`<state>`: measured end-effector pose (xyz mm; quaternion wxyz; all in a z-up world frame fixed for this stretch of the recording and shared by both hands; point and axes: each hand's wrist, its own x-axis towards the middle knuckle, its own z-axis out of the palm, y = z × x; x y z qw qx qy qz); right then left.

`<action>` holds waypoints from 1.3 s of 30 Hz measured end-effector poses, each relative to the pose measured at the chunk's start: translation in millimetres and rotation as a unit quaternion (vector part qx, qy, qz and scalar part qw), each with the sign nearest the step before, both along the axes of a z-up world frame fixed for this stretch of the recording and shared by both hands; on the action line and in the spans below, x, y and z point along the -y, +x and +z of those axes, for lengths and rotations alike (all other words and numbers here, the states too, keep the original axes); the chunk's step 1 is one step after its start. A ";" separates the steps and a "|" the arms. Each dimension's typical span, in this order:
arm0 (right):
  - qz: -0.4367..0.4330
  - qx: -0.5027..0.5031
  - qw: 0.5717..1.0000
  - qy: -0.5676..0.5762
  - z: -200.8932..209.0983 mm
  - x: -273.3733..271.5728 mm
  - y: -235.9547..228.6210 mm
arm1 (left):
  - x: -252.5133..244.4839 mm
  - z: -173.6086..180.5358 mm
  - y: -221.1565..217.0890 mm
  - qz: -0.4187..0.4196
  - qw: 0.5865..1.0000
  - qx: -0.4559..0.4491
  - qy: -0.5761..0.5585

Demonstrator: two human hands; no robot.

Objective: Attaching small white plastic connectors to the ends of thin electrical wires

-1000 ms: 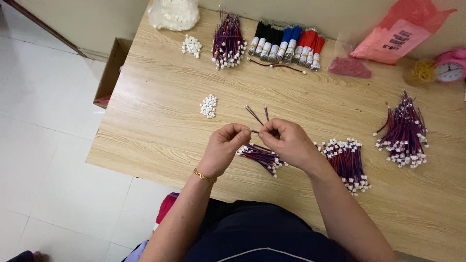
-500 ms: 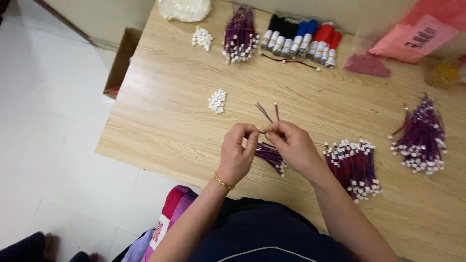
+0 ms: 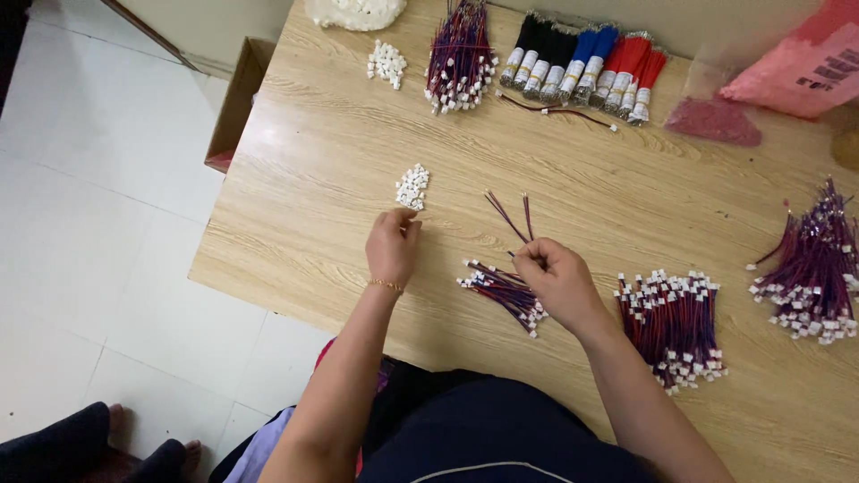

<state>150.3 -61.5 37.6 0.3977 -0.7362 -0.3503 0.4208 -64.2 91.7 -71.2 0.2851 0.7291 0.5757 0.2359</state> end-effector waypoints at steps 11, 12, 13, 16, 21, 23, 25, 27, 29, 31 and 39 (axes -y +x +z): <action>0.007 -0.029 0.999 -0.025 9.2 -10.8 5.9 | -26.3 -26.9 22.3 -0.005 0.987 -0.148 0.055; 0.017 -0.013 0.999 -0.033 19.2 -12.1 4.2 | -27.3 -28.8 22.8 -0.001 0.985 -0.158 0.069; 0.015 -0.013 0.999 -0.033 19.2 -11.0 3.6 | -27.8 -31.4 22.5 -0.002 0.985 -0.158 0.069; 0.016 -0.013 0.999 -0.031 19.9 -8.6 1.9 | -27.9 -36.7 19.8 -0.015 0.984 -0.155 0.092; 0.013 -0.011 1.000 -0.021 -0.9 -4.9 6.5 | -26.5 -41.6 14.4 -0.022 0.980 -0.161 0.117; 0.014 -0.013 1.000 -0.019 1.3 -3.5 6.4 | -25.8 -41.5 16.4 -0.020 0.981 -0.156 0.117; 0.015 -0.015 1.000 -0.015 7.6 -5.1 4.8 | -28.6 -42.8 17.0 -0.017 0.981 -0.152 0.119; 0.012 -0.022 0.999 -0.019 17.8 -4.8 2.4 | -30.2 -47.0 18.4 -0.026 0.978 -0.161 0.127; 0.012 -0.028 0.999 -0.013 12.1 -2.7 3.0 | -31.2 -44.1 20.2 -0.033 0.975 -0.167 0.141; 0.009 -0.035 0.999 -0.007 11.2 -2.6 3.4 | -32.4 -42.8 20.7 -0.042 0.972 -0.173 0.156; 0.025 0.020 0.999 0.033 54.3 3.0 2.3 | 20.2 49.4 49.7 -0.015 0.966 0.212 -0.146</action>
